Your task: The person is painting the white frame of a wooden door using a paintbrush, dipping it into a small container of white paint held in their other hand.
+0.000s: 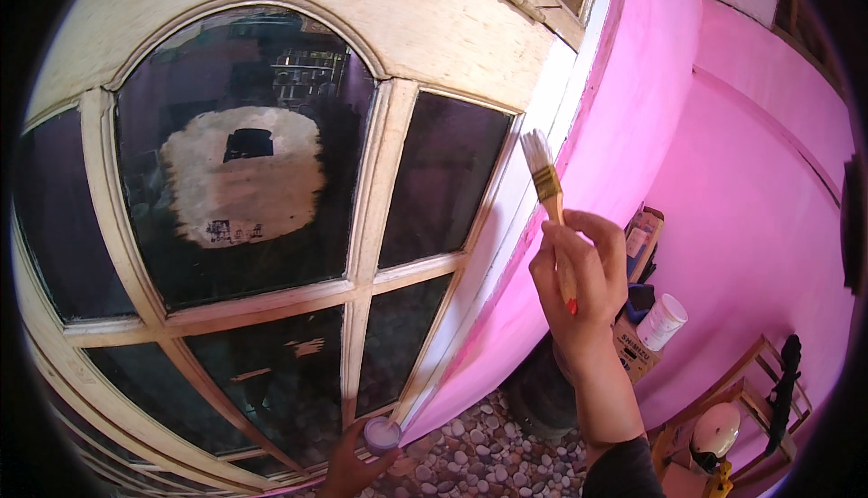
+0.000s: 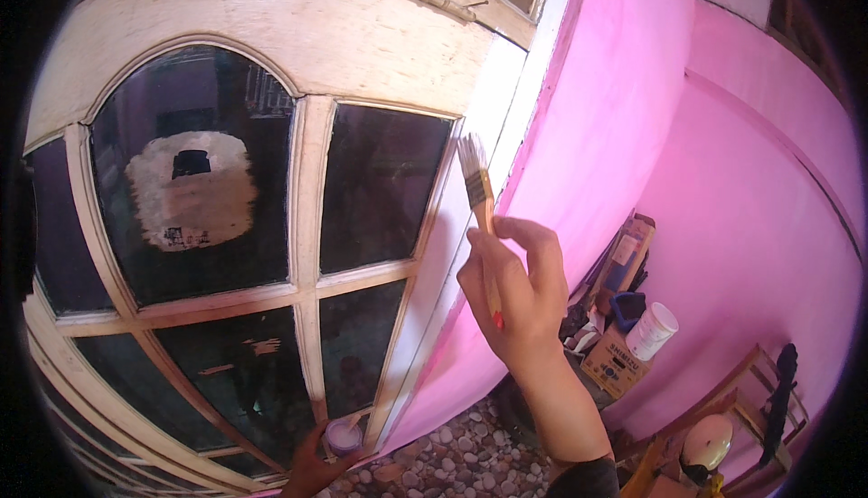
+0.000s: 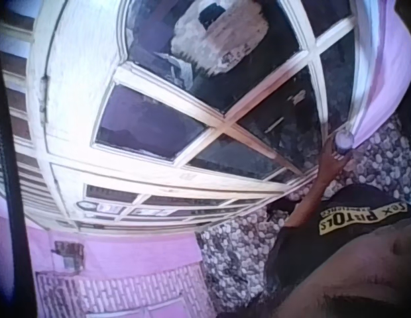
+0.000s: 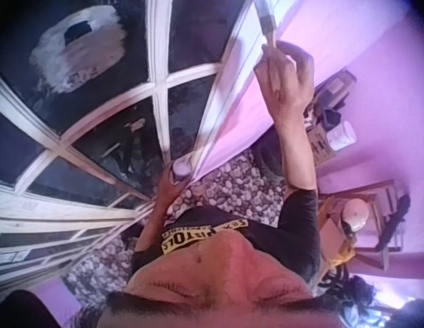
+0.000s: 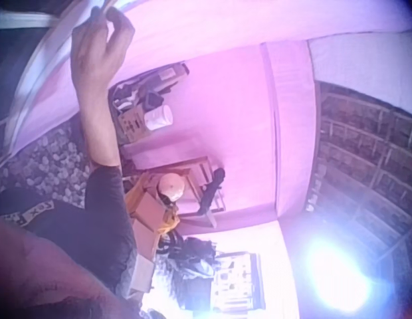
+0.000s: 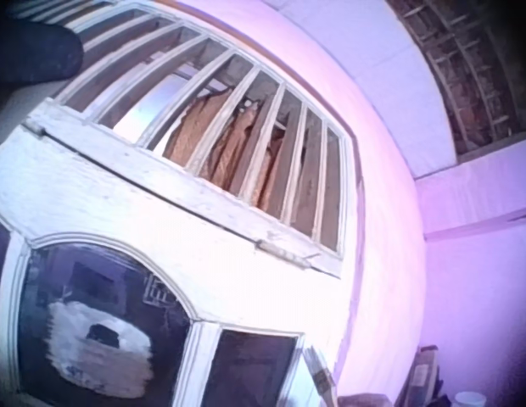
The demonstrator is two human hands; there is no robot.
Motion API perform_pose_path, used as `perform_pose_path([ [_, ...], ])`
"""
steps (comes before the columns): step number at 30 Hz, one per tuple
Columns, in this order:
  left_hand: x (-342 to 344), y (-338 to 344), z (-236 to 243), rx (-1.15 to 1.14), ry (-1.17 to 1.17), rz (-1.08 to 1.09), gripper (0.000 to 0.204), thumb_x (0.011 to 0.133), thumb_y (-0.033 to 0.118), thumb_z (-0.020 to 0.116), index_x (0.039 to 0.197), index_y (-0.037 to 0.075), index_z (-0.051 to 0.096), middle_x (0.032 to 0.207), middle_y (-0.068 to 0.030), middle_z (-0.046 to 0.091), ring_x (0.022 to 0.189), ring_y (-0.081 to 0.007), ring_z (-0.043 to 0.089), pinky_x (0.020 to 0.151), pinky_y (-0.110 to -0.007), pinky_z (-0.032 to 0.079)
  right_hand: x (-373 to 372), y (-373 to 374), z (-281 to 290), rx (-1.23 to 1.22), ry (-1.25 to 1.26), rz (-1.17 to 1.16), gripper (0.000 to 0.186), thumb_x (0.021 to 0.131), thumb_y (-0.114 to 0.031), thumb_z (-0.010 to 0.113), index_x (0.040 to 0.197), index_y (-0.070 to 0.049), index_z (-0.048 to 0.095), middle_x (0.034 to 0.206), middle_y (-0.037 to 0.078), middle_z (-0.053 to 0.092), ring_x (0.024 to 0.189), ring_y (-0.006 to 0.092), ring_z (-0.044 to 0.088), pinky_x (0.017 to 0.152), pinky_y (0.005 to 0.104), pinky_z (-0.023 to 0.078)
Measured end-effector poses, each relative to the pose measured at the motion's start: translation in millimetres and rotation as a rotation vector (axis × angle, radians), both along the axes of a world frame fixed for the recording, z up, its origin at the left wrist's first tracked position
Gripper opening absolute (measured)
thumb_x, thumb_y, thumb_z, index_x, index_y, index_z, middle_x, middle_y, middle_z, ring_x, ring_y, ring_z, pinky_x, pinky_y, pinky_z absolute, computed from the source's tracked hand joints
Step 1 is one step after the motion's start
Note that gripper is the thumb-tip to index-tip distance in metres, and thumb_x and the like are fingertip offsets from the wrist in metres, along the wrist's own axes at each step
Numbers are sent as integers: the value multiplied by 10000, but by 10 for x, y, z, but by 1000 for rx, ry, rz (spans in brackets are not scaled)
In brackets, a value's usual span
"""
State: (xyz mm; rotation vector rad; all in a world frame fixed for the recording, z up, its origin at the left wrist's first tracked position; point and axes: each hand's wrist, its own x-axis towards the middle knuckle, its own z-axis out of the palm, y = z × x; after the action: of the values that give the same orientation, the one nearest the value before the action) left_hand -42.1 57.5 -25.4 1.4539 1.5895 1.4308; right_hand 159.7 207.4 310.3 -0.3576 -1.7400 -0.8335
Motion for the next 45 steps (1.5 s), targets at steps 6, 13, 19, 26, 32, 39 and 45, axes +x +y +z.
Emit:
perform_pose_path([
  [6, -4, 24, -49, 46, 7, -12, 820, 739, 328, 923, 1361, -44, 538, 1284, -237, 634, 1207, -330, 618, 1028, -402, 483, -77, 90, 84, -16, -4, -20, 398, 707, 95, 778, 1078, -15, 688, 1049, 162, 633, 922, 296, 671, 725, 363, 556],
  [13, -50, 29, -84, 38, -33, -20, 826, 736, 323, 928, 1358, -56, 537, 1260, -244, 642, 1179, -328, 630, 1009, -404, 492, -74, 19, 19, 14, -9, -48, 418, 688, 100, 777, 1079, -15, 686, 1056, 171, 632, 929, 304, 674, 733, 378, 561],
  [19, -61, 32, -85, 73, 4, -11, 814, 734, 320, 930, 1345, -57, 545, 1246, -242, 647, 1166, -325, 635, 999, -404, 495, -136, 97, 129, 16, -7, -49, 404, 696, 107, 765, 1073, -14, 686, 1051, 161, 632, 930, 298, 672, 717, 367, 559],
  [26, -95, 40, -182, 80, 5, 3, 797, 734, 323, 930, 1336, -46, 559, 1242, -234, 651, 1168, -322, 632, 1000, -403, 492, -150, 91, 103, 2, -23, -67, 372, 699, 101, 759, 1048, -11, 692, 1041, 153, 627, 924, 295, 662, 706, 371, 552],
  [32, -115, 33, -182, 69, 14, -4, 805, 737, 322, 928, 1352, -40, 555, 1244, -231, 656, 1170, -305, 637, 1002, -398, 494, -142, 108, 44, -8, -31, -76, 361, 700, 95, 758, 1041, -6, 698, 1043, 153, 627, 924, 298, 662, 710, 372, 554],
  [39, -116, 34, -163, 49, 47, 5, 814, 734, 317, 932, 1360, -40, 553, 1238, -229, 663, 1162, -298, 645, 996, -396, 500, -145, 78, 38, -14, -43, -67, 372, 694, 92, 754, 1049, -3, 698, 1041, 155, 628, 921, 302, 661, 712, 371, 552],
  [45, -109, 32, -135, 42, 30, 0, 824, 730, 316, 934, 1371, -30, 549, 1247, -225, 662, 1167, -304, 643, 998, -396, 500, -143, 49, 20, -23, -60, -77, 392, 681, 95, 753, 1056, -4, 695, 1042, 158, 628, 925, 306, 660, 721, 372, 549],
])
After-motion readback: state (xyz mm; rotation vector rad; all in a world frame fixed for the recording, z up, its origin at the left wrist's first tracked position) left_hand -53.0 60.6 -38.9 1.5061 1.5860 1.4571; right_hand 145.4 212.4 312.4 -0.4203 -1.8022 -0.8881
